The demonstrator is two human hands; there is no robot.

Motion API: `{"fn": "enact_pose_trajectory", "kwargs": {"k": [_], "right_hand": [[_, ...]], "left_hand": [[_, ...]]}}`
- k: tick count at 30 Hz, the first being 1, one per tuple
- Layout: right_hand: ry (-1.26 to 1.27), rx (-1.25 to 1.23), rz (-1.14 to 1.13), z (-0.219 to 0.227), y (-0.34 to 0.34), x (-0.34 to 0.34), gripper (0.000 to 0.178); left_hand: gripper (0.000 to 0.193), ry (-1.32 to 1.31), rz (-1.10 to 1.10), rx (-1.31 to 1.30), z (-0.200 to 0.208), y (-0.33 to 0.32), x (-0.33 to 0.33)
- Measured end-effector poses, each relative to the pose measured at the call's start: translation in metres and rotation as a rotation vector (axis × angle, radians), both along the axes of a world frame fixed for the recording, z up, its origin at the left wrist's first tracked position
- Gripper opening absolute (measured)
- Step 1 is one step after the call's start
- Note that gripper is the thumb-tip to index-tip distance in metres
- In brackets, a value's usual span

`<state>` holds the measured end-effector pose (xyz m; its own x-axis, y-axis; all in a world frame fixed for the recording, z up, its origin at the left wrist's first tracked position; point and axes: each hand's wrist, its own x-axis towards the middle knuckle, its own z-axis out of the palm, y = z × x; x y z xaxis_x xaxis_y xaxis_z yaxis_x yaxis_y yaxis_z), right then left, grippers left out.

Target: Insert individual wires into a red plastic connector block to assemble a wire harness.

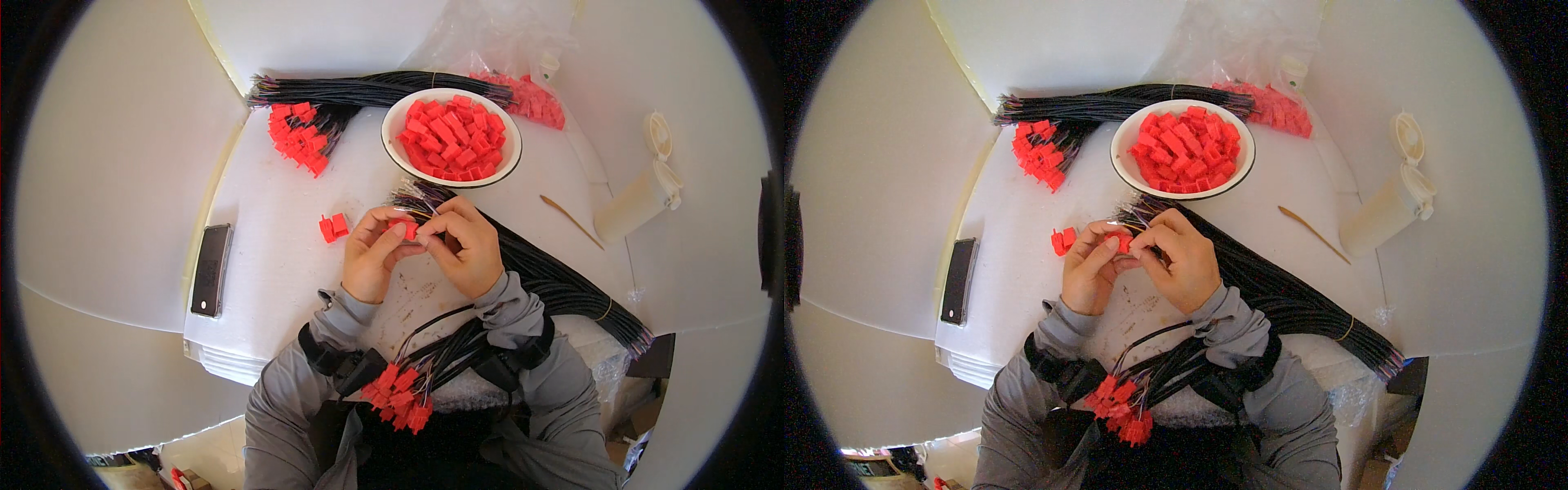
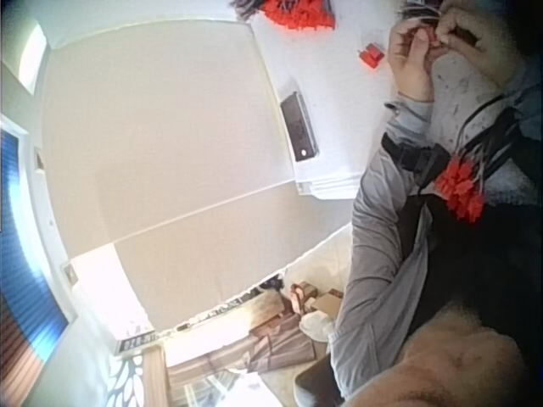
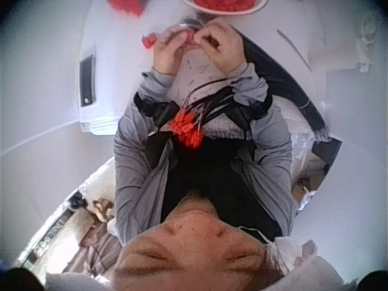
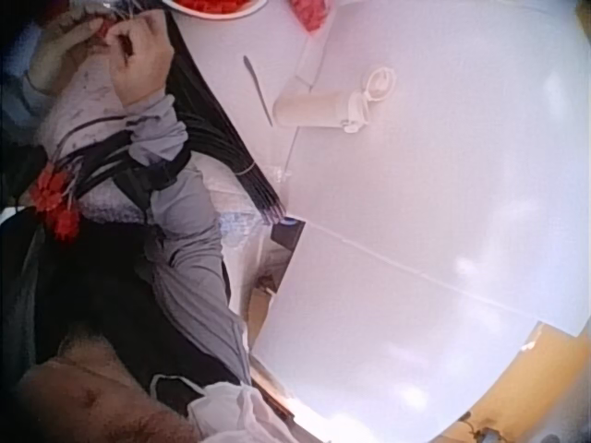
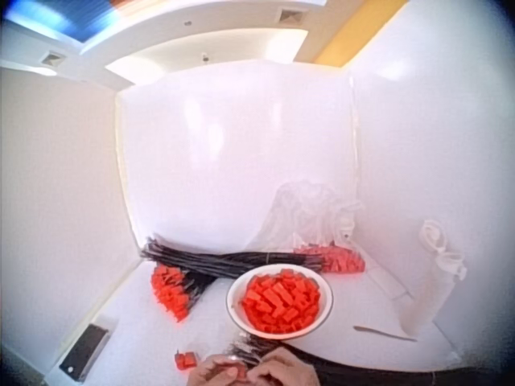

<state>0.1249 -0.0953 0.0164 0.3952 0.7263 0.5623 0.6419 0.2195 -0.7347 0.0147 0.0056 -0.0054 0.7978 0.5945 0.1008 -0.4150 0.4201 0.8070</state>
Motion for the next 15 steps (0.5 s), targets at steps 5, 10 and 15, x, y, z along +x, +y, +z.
{"fn": "enact_pose_trajectory", "kwargs": {"k": [5,10,15], "right_hand": [[-0.019,0.010,0.003,0.000,0.001,-0.002,0.010],[-0.026,0.015,0.021,0.000,0.001,-0.002,0.011],[0.149,0.056,-0.023,0.000,0.002,-0.003,0.011]], "left_hand": [[0.016,-0.022,0.070,0.032,-0.003,0.000,-0.001],[0.014,-0.015,0.086,0.081,-0.004,0.000,-0.002],[0.013,-0.052,0.067,0.105,-0.006,0.000,-0.001]]}}
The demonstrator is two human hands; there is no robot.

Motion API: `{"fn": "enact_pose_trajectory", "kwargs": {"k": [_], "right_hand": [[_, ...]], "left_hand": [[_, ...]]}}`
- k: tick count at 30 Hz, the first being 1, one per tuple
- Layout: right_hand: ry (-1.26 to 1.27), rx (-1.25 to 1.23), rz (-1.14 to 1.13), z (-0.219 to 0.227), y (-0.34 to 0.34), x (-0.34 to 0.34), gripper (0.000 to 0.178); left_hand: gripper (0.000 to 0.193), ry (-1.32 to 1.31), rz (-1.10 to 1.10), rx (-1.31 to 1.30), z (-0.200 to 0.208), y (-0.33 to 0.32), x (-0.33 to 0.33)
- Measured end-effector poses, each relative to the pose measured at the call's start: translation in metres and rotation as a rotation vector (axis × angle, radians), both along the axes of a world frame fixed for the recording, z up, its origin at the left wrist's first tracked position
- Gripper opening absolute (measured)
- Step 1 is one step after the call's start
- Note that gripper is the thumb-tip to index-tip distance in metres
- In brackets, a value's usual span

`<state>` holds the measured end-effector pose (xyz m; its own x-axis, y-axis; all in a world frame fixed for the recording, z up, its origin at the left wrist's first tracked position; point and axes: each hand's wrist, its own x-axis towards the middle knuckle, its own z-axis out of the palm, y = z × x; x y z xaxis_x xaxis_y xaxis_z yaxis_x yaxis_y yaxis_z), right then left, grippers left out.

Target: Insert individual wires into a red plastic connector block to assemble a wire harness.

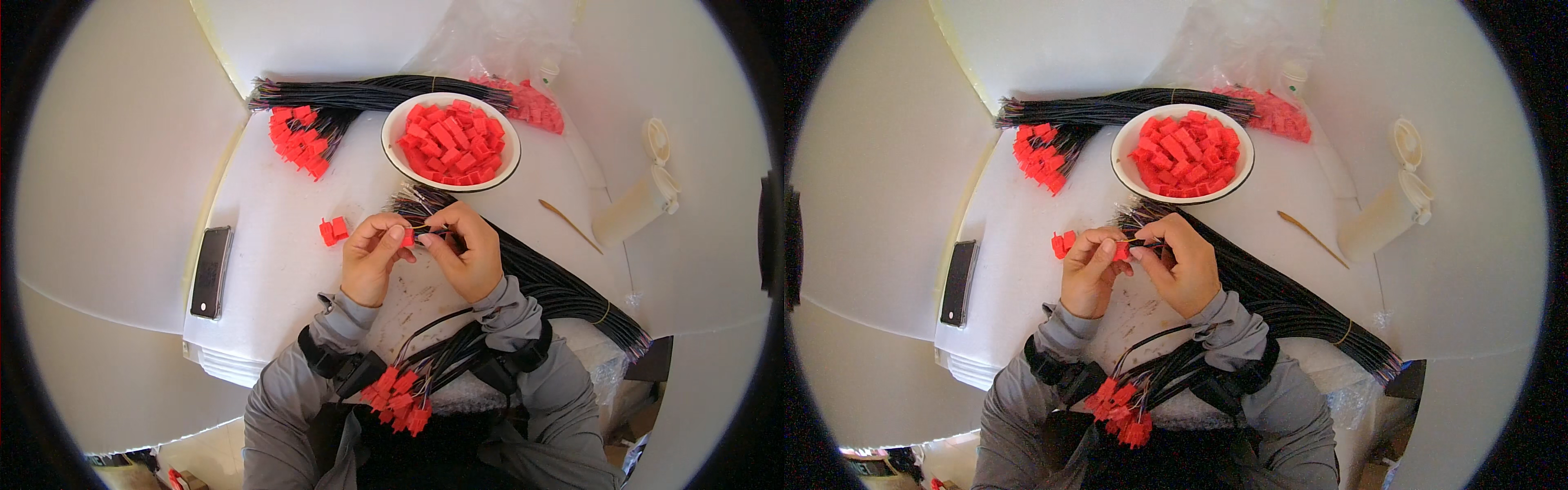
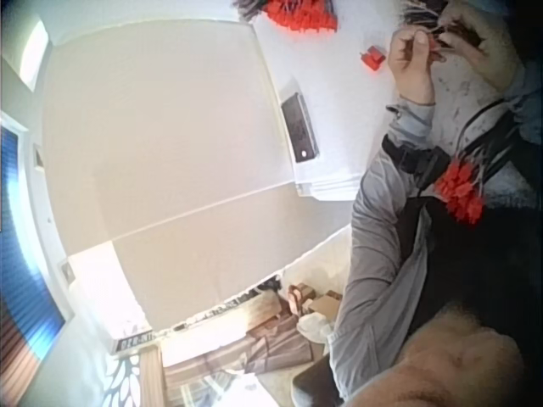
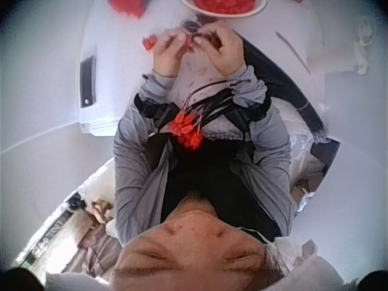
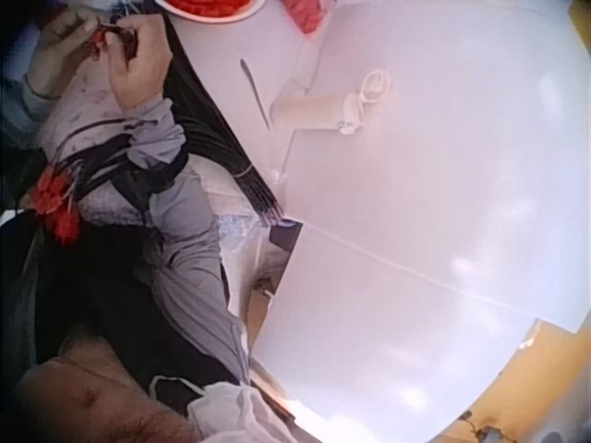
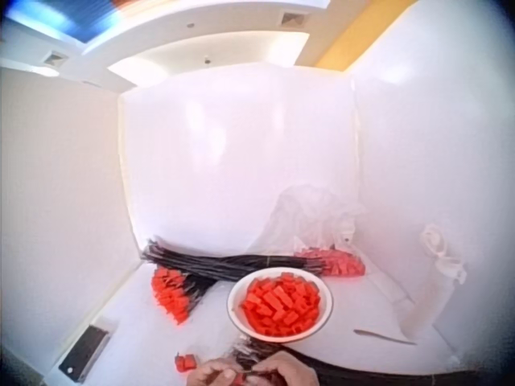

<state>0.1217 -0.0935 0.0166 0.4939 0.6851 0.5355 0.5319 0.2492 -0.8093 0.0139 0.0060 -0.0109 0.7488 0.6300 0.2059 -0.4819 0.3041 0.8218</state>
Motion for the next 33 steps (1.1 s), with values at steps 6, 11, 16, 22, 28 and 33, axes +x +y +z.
{"fn": "enact_pose_trajectory", "kwargs": {"k": [6,11,16,22,28,33], "right_hand": [[-0.092,0.039,0.006,0.0004,0.0002,0.0040,0.010],[-0.054,0.051,-0.005,-0.0021,0.0017,0.0042,0.009],[-0.066,0.084,0.013,-0.0055,0.0035,0.0051,0.011],[-0.105,0.033,0.003,-0.0010,0.0018,0.0038,0.011],[-0.106,-0.006,-0.004,0.0027,0.0004,0.0019,0.007],[-0.097,-0.003,-0.015,0.0022,0.0004,0.0021,0.006]], "left_hand": [[0.015,0.008,-0.029,0.039,-0.0006,-0.0009,0.0014],[0.015,0.015,-0.025,-0.118,-0.0023,0.0003,0.0017],[0.012,0.039,0.035,-0.156,0.0008,0.0004,0.0019],[0.013,0.066,0.057,-0.135,0.0008,0.0009,0.0009],[0.010,0.040,0.052,-0.142,0.0007,0.0019,0.0004],[0.010,0.034,0.037,-0.142,-0.0009,0.0031,0.0006]]}}
